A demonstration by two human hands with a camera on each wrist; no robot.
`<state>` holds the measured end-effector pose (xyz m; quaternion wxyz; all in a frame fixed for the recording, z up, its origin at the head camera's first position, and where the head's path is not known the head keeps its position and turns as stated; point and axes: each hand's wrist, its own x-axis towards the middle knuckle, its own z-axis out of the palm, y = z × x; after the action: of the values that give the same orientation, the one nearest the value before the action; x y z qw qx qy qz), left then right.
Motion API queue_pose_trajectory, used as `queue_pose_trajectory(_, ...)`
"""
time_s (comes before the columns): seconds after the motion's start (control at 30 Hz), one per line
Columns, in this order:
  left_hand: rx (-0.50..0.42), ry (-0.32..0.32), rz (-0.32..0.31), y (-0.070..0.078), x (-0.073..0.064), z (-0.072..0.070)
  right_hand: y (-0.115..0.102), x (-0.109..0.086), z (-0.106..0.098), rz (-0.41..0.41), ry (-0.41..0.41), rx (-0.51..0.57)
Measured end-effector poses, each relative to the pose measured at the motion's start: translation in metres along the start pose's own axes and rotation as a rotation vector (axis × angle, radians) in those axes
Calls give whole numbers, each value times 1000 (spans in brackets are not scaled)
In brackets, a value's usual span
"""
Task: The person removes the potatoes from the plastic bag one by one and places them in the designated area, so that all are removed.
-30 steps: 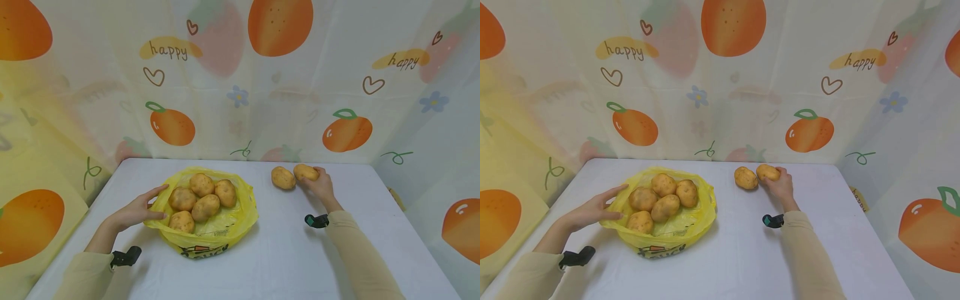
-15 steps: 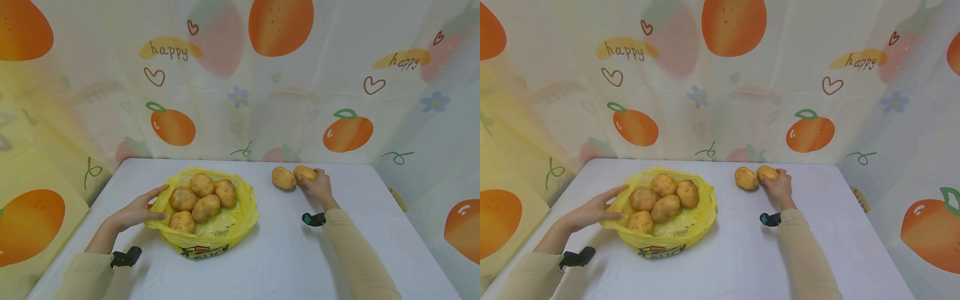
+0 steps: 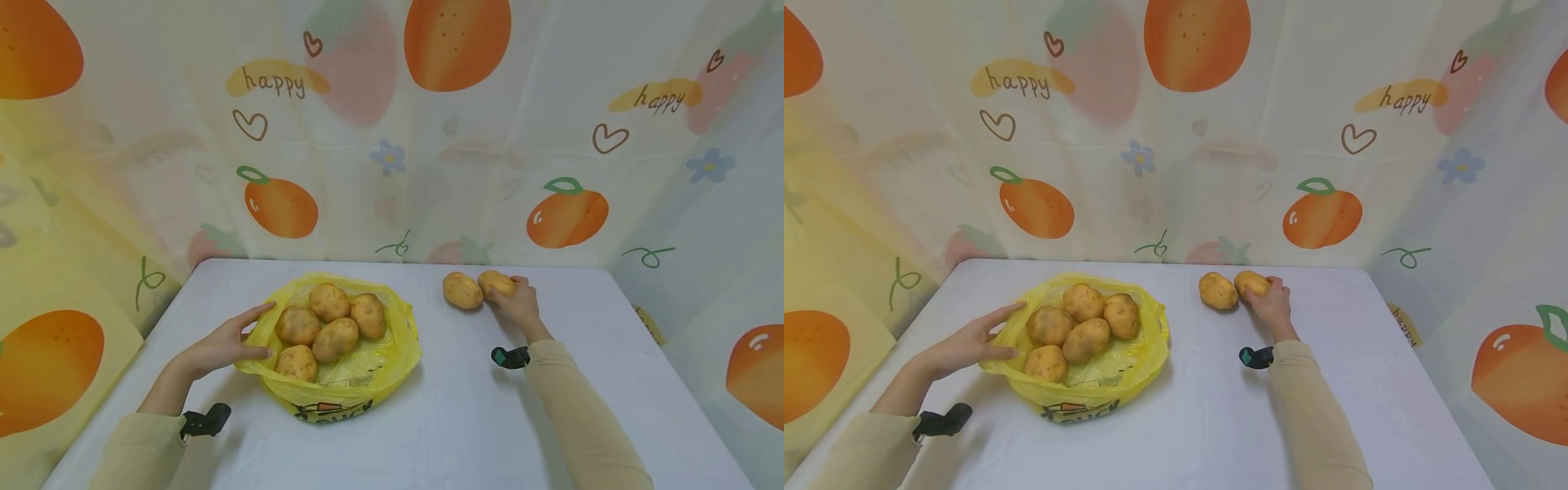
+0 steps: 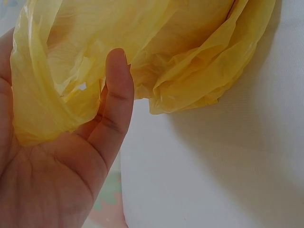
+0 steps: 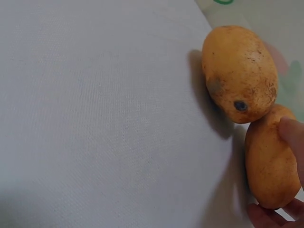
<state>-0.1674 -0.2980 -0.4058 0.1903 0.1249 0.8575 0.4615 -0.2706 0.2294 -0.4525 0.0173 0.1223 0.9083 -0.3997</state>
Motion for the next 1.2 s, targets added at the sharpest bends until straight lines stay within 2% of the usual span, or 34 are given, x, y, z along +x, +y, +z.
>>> queue_pose_trajectory(0.73, -15, -1, -23, -5, 3, 0, -1, -1, 2, -13, -12, -23)
queue_pose_trajectory(1.2, -28, -5, -29, -4, 3, 0, 1, -3, -3, -84, -53, -73)
